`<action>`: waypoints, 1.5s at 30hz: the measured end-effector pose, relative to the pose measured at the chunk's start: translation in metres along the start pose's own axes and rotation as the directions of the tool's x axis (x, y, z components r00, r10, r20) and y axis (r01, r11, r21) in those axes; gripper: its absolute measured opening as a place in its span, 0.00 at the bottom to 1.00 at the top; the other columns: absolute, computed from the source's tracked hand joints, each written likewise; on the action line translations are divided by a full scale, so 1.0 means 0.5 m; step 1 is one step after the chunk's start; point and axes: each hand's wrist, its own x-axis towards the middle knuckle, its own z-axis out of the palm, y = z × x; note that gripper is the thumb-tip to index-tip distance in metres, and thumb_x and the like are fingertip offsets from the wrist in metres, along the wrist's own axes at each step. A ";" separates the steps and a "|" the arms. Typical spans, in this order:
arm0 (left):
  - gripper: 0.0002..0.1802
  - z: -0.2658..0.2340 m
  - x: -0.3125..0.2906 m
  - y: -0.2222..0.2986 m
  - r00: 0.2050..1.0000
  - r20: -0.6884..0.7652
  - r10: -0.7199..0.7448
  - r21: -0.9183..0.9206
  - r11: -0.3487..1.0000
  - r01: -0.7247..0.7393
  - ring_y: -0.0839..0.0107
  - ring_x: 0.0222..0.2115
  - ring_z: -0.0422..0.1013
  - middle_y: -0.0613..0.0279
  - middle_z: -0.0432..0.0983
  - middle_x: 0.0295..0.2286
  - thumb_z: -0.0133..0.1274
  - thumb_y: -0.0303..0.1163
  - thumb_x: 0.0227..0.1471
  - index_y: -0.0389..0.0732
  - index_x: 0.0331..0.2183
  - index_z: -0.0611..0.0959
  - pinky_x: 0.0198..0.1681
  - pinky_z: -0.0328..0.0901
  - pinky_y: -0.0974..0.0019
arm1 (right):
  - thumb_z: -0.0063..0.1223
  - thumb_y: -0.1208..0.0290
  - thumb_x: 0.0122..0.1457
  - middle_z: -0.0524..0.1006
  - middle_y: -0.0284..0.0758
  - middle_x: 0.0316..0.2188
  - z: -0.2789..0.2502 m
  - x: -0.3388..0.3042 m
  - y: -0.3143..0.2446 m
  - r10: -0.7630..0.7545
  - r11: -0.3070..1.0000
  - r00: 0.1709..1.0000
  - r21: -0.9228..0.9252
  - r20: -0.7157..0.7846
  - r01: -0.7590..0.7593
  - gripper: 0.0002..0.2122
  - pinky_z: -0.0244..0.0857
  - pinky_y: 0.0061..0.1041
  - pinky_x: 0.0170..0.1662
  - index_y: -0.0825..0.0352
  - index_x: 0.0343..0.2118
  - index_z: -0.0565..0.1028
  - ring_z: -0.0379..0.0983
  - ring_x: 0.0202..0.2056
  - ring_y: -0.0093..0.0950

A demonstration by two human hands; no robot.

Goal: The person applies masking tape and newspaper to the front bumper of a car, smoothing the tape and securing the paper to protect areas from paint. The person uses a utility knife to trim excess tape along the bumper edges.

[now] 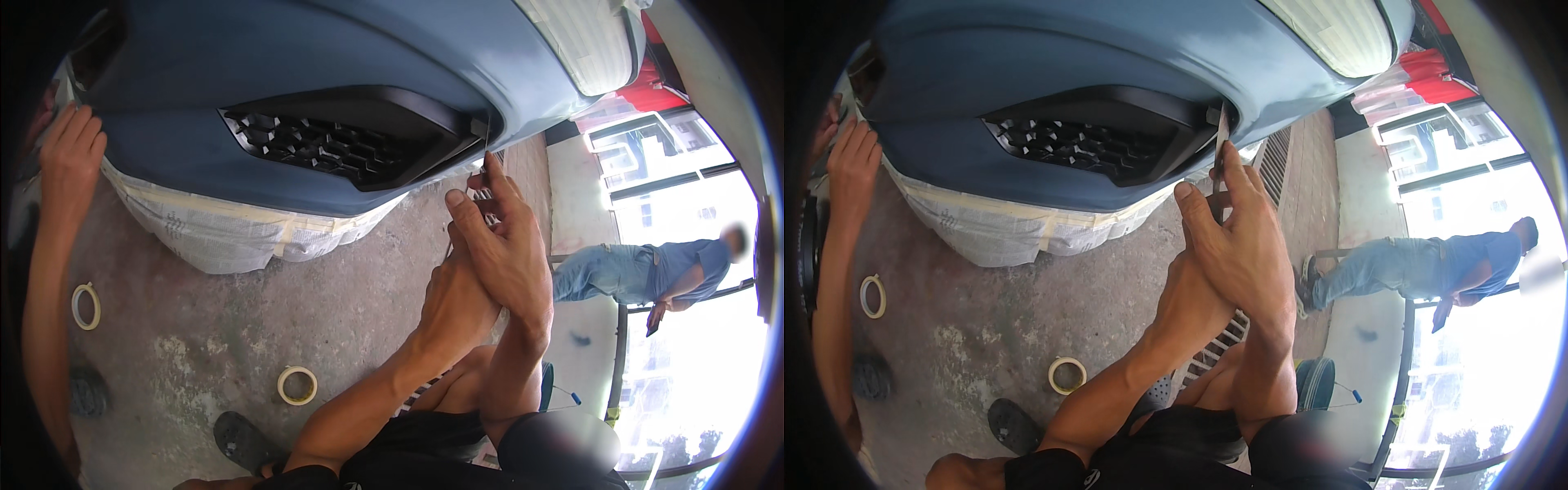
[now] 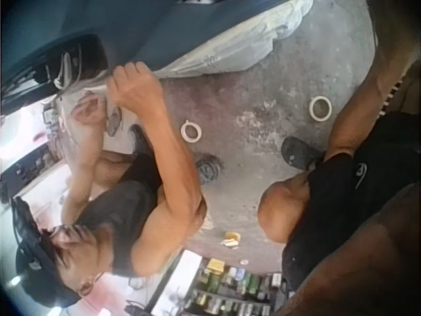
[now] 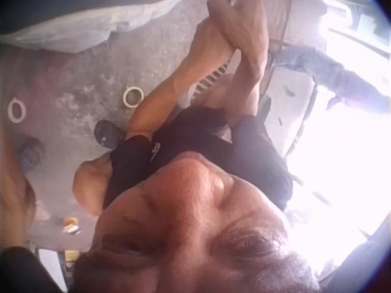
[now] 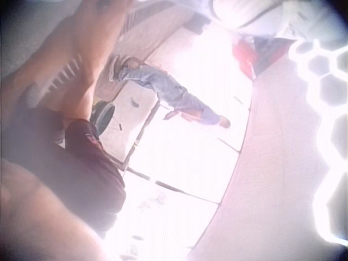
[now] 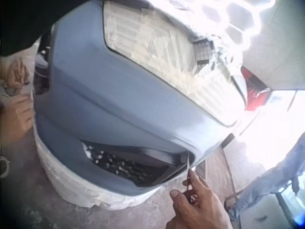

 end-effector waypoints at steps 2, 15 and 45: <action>0.34 -0.006 0.001 0.008 0.999 0.011 -0.036 -0.007 0.999 0.036 0.37 0.48 0.79 0.35 0.80 0.50 0.61 0.32 0.60 0.33 0.63 0.69 0.52 0.74 0.42 | 0.59 0.54 0.68 0.74 0.60 0.58 0.001 -0.002 0.004 -0.020 1.000 1.000 0.009 -0.007 0.020 0.39 0.74 0.39 0.55 0.85 0.68 0.62 0.81 0.53 0.47; 0.31 -0.017 -0.012 -0.051 0.997 -0.043 0.063 -0.233 0.970 -0.071 0.36 0.50 0.78 0.35 0.82 0.48 0.58 0.31 0.61 0.36 0.63 0.70 0.51 0.74 0.45 | 0.61 0.54 0.65 0.74 0.62 0.56 0.011 -0.037 -0.042 -0.026 0.996 0.998 -0.086 -0.051 0.022 0.41 0.70 0.42 0.59 0.87 0.68 0.62 0.77 0.56 0.54; 0.30 -0.099 0.030 -0.094 0.991 -0.060 0.123 -0.071 0.989 -0.127 0.31 0.41 0.79 0.31 0.83 0.37 0.56 0.33 0.63 0.34 0.63 0.69 0.44 0.74 0.40 | 0.62 0.56 0.64 0.75 0.65 0.54 0.047 0.004 -0.045 0.014 0.999 0.999 0.035 -0.042 -0.012 0.43 0.75 0.42 0.54 0.93 0.67 0.58 0.79 0.54 0.53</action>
